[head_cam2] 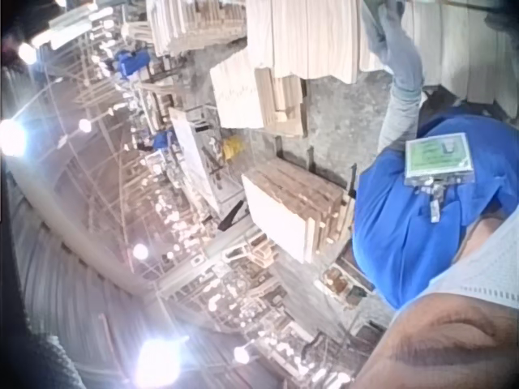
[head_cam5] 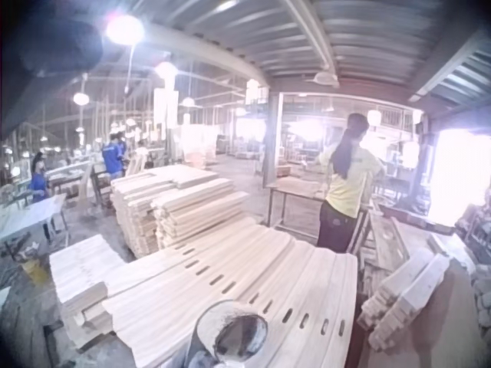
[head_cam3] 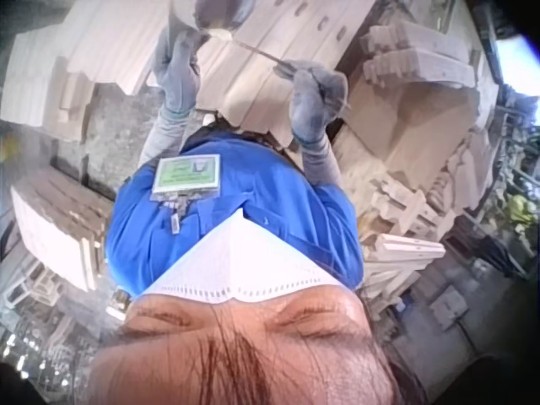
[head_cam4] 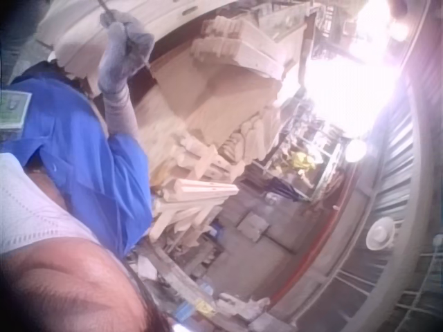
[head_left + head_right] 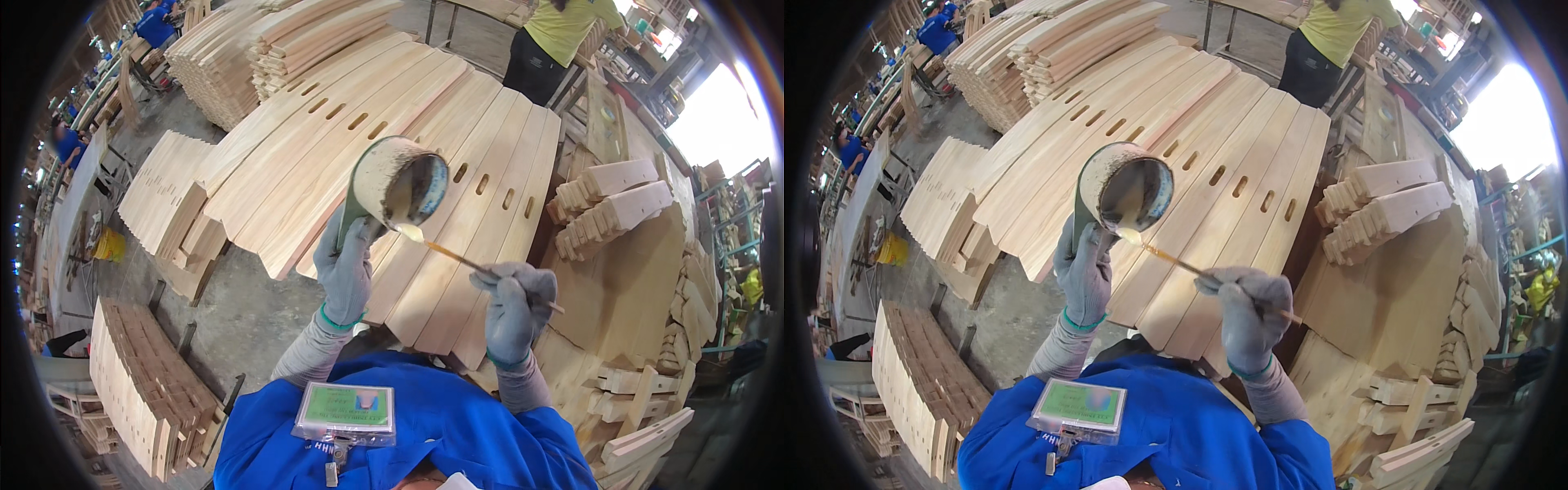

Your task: The person picks up wooden boards from a stack, places them on a workbench, and applies glue into the pre-drilled slots using a brush and a can. The person repeats this process for multiple boards.

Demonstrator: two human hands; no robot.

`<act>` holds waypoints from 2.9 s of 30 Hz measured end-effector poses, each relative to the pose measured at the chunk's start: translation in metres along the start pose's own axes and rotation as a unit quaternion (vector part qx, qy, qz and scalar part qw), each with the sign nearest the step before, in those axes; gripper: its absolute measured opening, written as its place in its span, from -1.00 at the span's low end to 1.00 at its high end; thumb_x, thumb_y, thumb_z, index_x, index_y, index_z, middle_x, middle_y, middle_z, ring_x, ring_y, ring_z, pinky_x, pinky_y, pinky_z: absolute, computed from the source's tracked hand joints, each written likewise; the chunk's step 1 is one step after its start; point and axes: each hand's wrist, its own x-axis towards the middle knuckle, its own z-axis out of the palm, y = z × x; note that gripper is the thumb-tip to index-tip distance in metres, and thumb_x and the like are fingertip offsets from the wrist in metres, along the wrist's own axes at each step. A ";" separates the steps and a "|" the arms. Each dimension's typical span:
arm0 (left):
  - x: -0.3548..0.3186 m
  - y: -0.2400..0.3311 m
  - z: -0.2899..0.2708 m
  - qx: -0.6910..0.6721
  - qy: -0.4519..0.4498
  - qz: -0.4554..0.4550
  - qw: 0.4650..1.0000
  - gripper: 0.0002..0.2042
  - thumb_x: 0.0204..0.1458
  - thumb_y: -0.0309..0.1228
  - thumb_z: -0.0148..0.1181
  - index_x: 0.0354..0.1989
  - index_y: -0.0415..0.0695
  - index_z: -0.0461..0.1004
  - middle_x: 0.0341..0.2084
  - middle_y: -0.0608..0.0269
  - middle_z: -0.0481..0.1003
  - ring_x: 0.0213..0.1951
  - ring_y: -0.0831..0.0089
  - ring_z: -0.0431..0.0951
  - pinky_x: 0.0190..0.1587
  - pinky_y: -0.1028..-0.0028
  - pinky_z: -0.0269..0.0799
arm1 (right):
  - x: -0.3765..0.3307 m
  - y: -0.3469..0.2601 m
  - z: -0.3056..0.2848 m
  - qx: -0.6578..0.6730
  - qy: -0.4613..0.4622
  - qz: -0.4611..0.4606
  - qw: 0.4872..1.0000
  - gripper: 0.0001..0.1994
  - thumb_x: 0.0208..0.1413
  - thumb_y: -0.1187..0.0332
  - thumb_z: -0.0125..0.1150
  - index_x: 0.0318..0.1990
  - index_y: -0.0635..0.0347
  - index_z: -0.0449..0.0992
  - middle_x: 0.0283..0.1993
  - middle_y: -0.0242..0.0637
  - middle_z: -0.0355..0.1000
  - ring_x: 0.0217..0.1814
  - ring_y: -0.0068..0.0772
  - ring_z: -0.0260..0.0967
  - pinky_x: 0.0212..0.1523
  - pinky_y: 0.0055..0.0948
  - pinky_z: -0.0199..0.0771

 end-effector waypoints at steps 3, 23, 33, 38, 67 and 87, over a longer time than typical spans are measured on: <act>0.008 -0.009 -0.003 0.022 0.053 -0.032 0.998 -0.78 0.16 -0.49 -0.02 -0.05 -0.29 0.38 -0.36 0.36 0.46 -0.42 0.76 0.38 -0.44 0.78 0.28 | 0.048 0.009 -0.008 -0.060 -0.006 0.054 0.997 -0.93 0.06 0.68 -0.06 -0.36 0.33 0.27 -0.26 0.01 0.40 -0.21 -0.17 0.48 -0.16 -0.23 0.58; -0.025 -0.058 -0.053 0.123 0.067 -0.096 0.985 -0.67 0.13 -0.56 -0.02 0.08 -0.36 0.29 -0.16 0.24 0.41 -0.16 0.59 0.39 -0.11 0.61 0.36 | 0.289 0.177 -0.031 -0.416 -0.247 0.154 0.861 -0.79 -0.04 0.36 0.27 -0.47 0.32 0.40 -0.58 -0.27 0.40 -0.51 -0.49 0.44 -0.51 -0.54 0.42; -0.022 -0.049 -0.047 0.176 0.037 -0.063 0.982 -0.71 0.14 -0.51 -0.01 0.01 -0.37 0.34 -0.22 0.25 0.45 -0.21 0.59 0.41 -0.17 0.60 0.38 | 0.260 0.156 -0.021 -0.468 -0.348 0.077 0.808 -0.84 0.00 0.33 0.20 -0.46 0.22 0.41 -0.57 -0.39 0.37 -0.52 -0.61 0.31 -0.45 -0.57 0.31; -0.024 -0.050 -0.047 0.160 0.057 -0.079 0.982 -0.72 0.14 -0.51 -0.01 0.00 -0.36 0.35 -0.22 0.25 0.45 -0.21 0.59 0.40 -0.17 0.59 0.39 | 0.263 0.152 -0.028 -0.520 -0.324 0.073 0.787 -0.76 -0.03 0.27 0.23 -0.44 0.28 0.41 -0.55 -0.21 0.41 -0.48 -0.34 0.41 -0.38 -0.43 0.36; -0.006 0.013 -0.026 0.030 0.030 0.008 0.999 -0.75 0.16 -0.55 -0.07 0.00 -0.32 0.32 -0.17 0.19 0.44 -0.14 0.54 0.47 -0.07 0.56 0.44 | 0.051 -0.010 0.034 -0.266 -0.242 -0.107 0.927 -0.86 -0.05 0.67 0.21 -0.35 0.32 0.40 -0.31 -0.08 0.49 -0.34 -0.39 0.50 -0.35 -0.50 0.52; -0.003 0.019 0.001 -0.109 0.000 -0.015 0.994 -0.67 0.13 -0.61 -0.07 0.10 -0.31 0.26 -0.17 0.24 0.41 -0.18 0.60 0.44 -0.12 0.63 0.38 | 0.013 0.001 0.022 -0.108 -0.179 -0.087 0.974 -0.81 -0.02 0.77 0.04 -0.31 0.31 0.28 -0.19 0.09 0.43 -0.17 -0.08 0.49 -0.17 -0.22 0.55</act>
